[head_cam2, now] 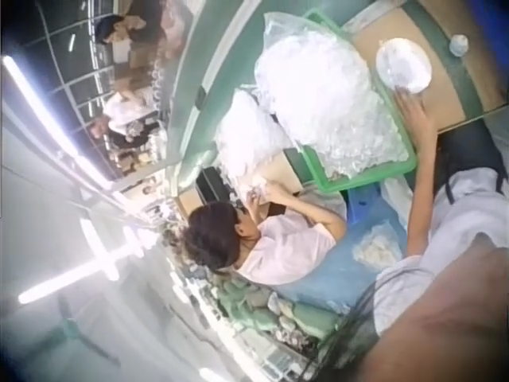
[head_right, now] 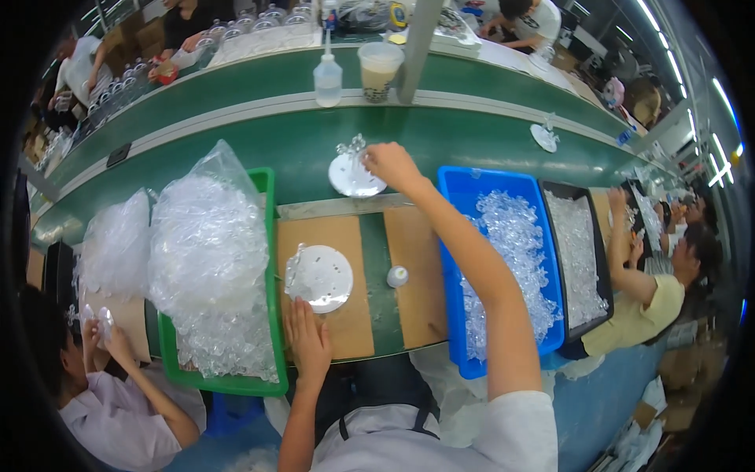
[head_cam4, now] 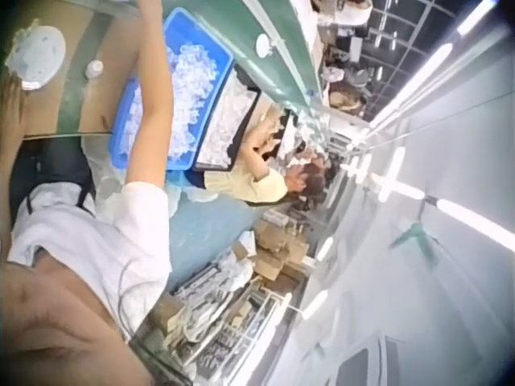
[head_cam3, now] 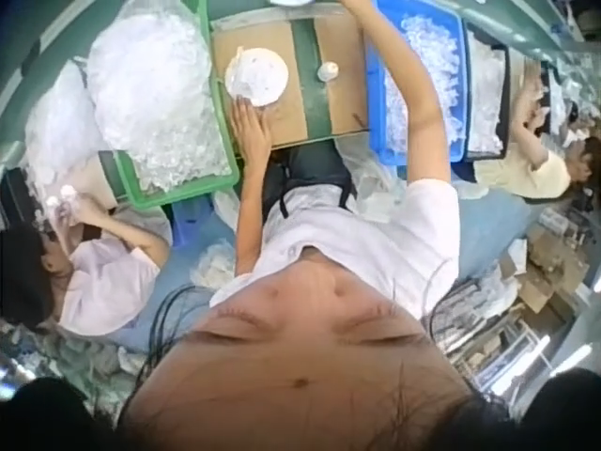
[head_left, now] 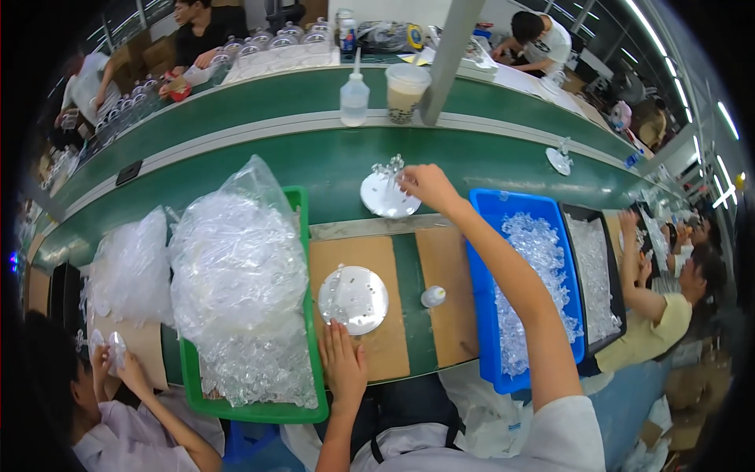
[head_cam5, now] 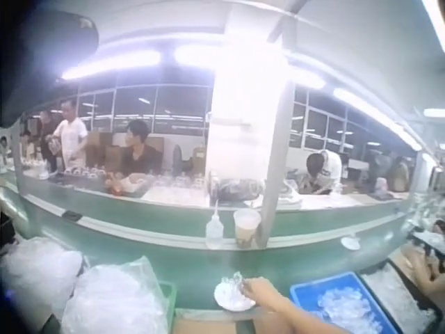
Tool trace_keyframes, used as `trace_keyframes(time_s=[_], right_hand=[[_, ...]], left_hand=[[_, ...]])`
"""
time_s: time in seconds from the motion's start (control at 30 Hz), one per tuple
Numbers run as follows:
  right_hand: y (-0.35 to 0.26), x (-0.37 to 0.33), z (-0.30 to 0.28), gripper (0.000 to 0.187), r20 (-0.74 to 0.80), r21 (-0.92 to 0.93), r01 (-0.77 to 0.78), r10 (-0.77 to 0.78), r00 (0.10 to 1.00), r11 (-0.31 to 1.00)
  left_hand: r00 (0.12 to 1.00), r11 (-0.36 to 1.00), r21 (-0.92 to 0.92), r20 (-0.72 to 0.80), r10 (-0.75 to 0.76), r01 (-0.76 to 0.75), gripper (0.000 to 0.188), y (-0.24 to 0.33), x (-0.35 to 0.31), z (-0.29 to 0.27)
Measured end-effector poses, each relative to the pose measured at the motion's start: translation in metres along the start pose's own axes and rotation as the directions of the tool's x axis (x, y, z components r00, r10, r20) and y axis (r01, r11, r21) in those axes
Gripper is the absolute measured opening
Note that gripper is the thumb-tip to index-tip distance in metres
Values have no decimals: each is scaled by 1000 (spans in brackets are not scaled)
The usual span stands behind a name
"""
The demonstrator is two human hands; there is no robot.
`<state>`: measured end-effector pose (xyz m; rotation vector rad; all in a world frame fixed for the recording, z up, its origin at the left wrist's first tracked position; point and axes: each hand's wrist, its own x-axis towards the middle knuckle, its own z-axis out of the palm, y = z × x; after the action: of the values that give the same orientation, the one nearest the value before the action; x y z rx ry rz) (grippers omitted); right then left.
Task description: Applying adhesive to clear decorative crystal pieces and mounting them onto base plates on a factory assembly line.
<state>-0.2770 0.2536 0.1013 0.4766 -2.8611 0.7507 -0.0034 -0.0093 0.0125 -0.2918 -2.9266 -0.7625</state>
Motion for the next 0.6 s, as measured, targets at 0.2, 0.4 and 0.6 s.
trace_keyframes(time_s=[0.2, 0.4, 0.6], right_hand=[[-26, -90, -46, 35, 230, 119, -99, 70, 971, 988], [37, -147, -116, 33, 351, -444, -248, 422, 836, 861], [49, -195, -90, 39, 196, -362, -180, 264, 945, 915]], left_hand=[[1000, 1000, -8, -29, 1, -2, 59, -1, -1, 1], [997, 997, -61, -63, 39, -43, 56, 5, -5, 8], [994, 996, -31, -68, 86, -88, 53, 13, -15, 6]])
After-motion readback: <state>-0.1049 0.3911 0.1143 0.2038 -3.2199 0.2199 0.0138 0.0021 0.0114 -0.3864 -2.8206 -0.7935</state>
